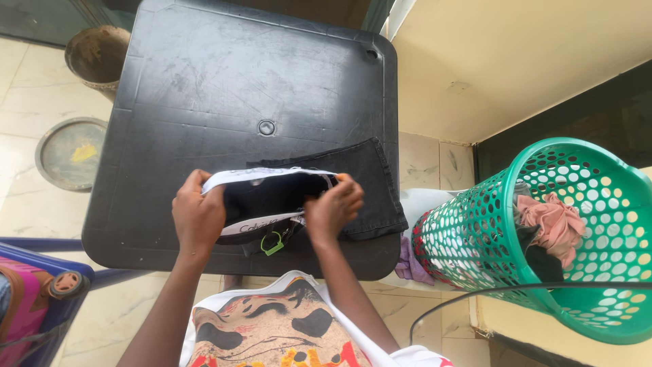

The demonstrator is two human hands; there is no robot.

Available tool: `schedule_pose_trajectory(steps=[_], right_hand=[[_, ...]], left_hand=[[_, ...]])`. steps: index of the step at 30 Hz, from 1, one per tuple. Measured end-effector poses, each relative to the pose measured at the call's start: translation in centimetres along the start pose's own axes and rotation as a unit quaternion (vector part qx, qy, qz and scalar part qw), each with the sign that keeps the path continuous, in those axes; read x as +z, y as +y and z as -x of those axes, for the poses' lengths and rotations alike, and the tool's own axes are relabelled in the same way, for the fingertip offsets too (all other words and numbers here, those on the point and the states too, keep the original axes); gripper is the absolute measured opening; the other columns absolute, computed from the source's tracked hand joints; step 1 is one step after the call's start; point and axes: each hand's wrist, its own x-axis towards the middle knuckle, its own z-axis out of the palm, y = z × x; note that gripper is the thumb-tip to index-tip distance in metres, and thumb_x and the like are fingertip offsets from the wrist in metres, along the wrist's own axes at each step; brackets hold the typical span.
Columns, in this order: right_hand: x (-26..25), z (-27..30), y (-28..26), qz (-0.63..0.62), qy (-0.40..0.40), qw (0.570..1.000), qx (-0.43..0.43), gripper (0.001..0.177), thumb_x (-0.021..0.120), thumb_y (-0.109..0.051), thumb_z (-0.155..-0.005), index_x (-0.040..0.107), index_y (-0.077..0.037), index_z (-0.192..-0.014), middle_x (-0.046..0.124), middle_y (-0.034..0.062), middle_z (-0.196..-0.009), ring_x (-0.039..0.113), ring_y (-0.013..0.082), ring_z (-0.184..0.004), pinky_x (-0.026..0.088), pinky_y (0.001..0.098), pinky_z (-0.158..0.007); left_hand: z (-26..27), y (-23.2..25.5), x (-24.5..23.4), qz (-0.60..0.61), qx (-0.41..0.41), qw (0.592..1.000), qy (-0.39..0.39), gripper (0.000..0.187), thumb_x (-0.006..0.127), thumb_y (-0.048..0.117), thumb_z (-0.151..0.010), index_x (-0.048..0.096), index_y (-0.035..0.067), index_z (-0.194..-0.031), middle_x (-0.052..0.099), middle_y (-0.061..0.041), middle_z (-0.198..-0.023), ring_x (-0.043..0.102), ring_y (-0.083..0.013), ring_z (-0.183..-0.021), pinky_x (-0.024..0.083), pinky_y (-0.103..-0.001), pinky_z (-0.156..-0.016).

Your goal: The person takes clothing items out of a laundry basket, folds a pink top, a yellow top, and a pair of black pants on a table, and places each folded item into an open suitcase.

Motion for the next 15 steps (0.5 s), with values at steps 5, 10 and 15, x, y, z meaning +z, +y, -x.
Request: schedule_pose_trajectory(steps=[5, 10, 15], right_hand=[[3.1, -1.1, 3.8, -0.307, -0.208, 0.925, 0.082, 0.047, 0.071, -0.001, -0.083, 0.057, -0.001, -0.127, 0.063, 0.0207, -0.116, 0.065, 0.0239, -0.091, 0.051, 0.0329, -0.079], [4.4, 3.5, 0.5, -0.553, -0.285, 0.782, -0.027, 0.039, 0.045, 0.003, -0.086, 0.066, -0.001, -0.119, 0.072, 0.0037, -0.099, 0.065, 0.0110, -0.087, 0.050, 0.0266, -0.079], [-4.0, 4.9, -7.6, -0.478, -0.298, 0.797, -0.219, 0.021, 0.061, 0.002, -0.092, 0.066, 0.001, -0.113, 0.070, 0.0055, -0.097, 0.060, 0.0152, -0.086, 0.050, 0.0277, -0.074]], left_hand=[[-2.2, -5.3, -2.4, -0.185, -0.021, 0.982, -0.032, 0.026, 0.069, 0.029, -0.099, 0.065, 0.007, -0.110, 0.073, -0.017, -0.085, 0.071, -0.0385, -0.082, 0.054, -0.048, -0.075], [-2.4, -4.2, -1.9, -0.310, 0.445, 0.839, 0.045, 0.091, 0.075, 0.025, -0.043, 0.060, 0.016, -0.133, 0.078, -0.013, -0.101, 0.077, -0.0284, -0.093, 0.056, -0.048, -0.077], [-4.2, -0.2, 0.2, -0.084, 0.215, 0.950, -0.211, 0.039, 0.082, 0.014, -0.074, 0.072, 0.014, -0.112, 0.074, -0.010, -0.080, 0.073, -0.0302, -0.079, 0.053, -0.041, -0.068]])
